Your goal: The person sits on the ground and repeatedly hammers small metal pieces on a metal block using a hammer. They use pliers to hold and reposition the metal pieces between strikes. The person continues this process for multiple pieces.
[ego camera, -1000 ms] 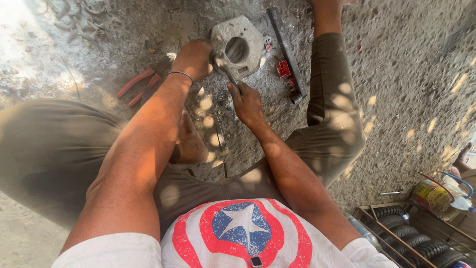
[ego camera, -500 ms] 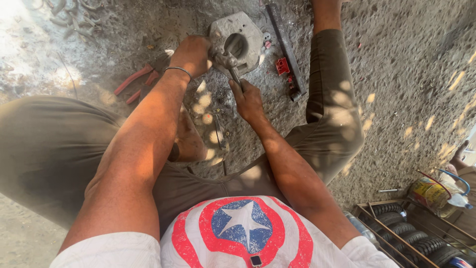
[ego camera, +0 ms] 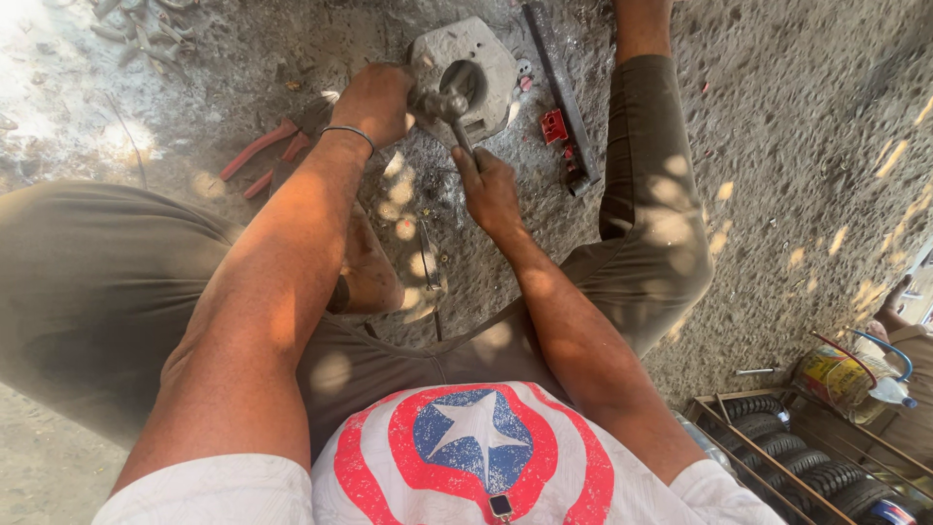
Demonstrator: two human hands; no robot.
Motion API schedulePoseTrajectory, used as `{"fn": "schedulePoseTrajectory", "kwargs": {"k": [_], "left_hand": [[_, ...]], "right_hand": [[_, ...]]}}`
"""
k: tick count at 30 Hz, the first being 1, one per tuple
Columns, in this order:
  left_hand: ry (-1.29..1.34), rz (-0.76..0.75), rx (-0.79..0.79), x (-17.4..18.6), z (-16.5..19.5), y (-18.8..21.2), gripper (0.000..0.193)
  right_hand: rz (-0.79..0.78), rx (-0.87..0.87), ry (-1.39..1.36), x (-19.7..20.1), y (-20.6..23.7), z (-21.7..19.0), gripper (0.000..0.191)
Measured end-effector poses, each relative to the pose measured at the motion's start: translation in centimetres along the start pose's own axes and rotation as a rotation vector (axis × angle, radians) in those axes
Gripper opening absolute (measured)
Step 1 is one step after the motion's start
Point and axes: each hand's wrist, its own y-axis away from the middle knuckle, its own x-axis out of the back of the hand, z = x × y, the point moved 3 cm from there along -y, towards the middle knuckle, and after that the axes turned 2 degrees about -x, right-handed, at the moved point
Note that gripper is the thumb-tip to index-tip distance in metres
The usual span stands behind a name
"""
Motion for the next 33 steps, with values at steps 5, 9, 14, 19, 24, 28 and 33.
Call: {"fn": "schedulePoseTrajectory", "kwargs": {"k": [5, 9, 14, 19, 24, 28, 33], "left_hand": [[0.026, -0.062, 0.072, 0.1, 0.2, 0.0, 0.026], [-0.008, -0.072, 0.062, 0.6, 0.8, 0.1, 0.032], [0.052, -0.049, 0.049, 1.4, 1.2, 0.5, 0.044], [-0.031, -0.03, -0.071, 0.7, 1.0, 0.4, 0.029], [-0.024, 0.008, -0.103, 0.0, 0.5, 0.3, 0.02], [0.008, 0.032, -0.066, 0.4, 0.3, 0.5, 0.021], [-0.076, 0.031, -0.106, 0.3, 0.6, 0.4, 0.019]], "right_hand": [[0.109, 0.09, -0.026, 1.4, 0.5, -0.8, 0.042], [0.081, 0.04, -0.055, 1.0, 1.5, -1.2, 0.039], [-0.023, -0.075, 0.046, 0.0, 0.9, -0.2, 0.041], [-0.011, -0.037, -0.003, 0.2, 0.5, 0.4, 0.047], [0.02, -0.108, -0.159, 0.7, 0.3, 0.0, 0.044], [0.133, -0.02, -0.148, 1.7, 0.0, -0.2, 0.049], [0.144, 0.039, -0.083, 1.6, 0.0, -0.1, 0.048]]}}
